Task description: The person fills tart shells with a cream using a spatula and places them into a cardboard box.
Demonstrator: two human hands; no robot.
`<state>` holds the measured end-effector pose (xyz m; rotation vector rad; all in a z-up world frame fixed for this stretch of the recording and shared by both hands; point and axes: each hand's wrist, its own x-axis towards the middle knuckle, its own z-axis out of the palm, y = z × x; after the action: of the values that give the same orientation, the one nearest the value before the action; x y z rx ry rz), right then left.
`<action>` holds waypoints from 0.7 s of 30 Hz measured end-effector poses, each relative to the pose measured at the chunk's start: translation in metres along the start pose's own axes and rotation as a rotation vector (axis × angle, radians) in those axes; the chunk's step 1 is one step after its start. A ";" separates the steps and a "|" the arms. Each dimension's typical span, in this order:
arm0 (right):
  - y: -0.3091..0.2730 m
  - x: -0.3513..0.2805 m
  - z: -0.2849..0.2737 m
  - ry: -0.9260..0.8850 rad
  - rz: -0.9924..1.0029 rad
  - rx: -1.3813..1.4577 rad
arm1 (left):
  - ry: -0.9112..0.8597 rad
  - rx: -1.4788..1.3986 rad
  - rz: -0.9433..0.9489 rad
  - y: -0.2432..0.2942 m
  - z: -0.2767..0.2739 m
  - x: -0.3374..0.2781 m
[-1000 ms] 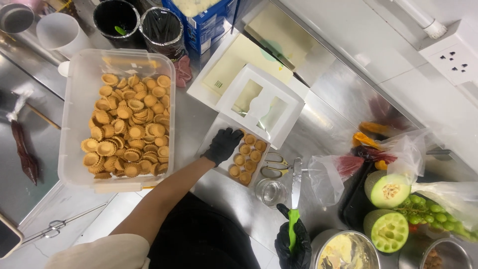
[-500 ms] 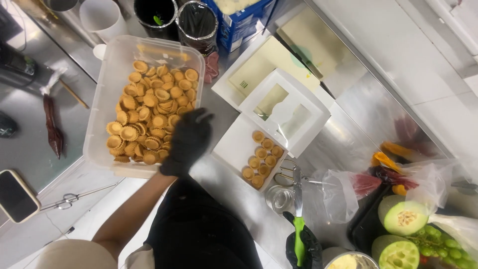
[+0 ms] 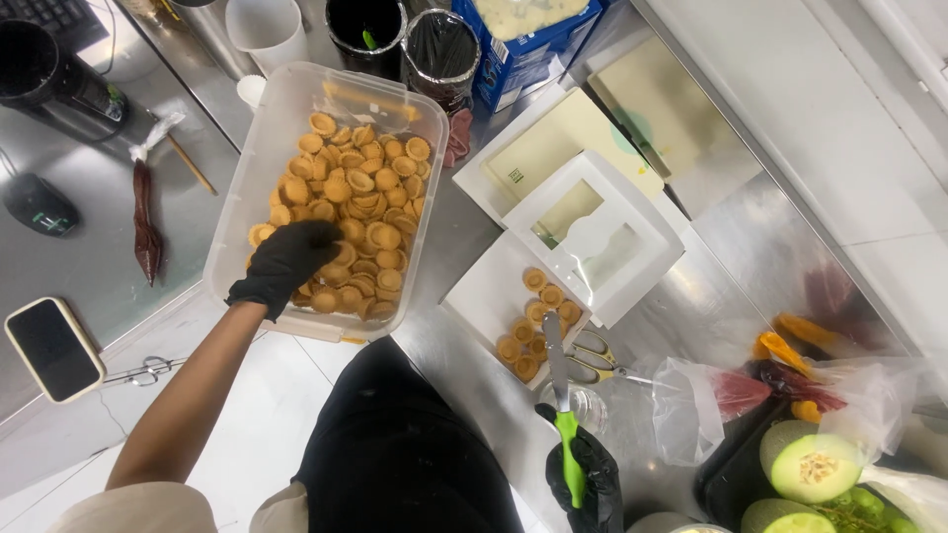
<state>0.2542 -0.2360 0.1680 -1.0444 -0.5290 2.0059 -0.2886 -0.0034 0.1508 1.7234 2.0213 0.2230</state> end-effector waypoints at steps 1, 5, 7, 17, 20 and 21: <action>-0.018 0.034 0.022 0.000 0.002 -0.007 | 0.039 -0.197 0.005 0.006 -0.004 -0.001; -0.029 0.066 0.076 0.194 0.001 -0.158 | -0.192 -1.349 -0.042 0.018 0.020 0.004; -0.019 0.067 0.074 0.207 -0.003 -0.133 | -0.225 -1.244 0.172 0.045 0.036 -0.006; -0.018 0.056 0.103 0.261 -0.349 -0.177 | -0.796 -1.895 0.018 0.200 0.059 -0.064; 0.001 0.061 0.084 0.145 -0.442 0.144 | -0.847 -1.925 -0.244 0.210 0.103 -0.059; 0.011 0.063 0.080 0.154 -0.448 0.147 | -0.858 -1.920 -0.243 0.214 0.101 -0.062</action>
<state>0.1625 -0.1922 0.1760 -0.8894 -0.4764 1.5338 -0.0468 -0.0388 0.1668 0.1594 0.5764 0.7847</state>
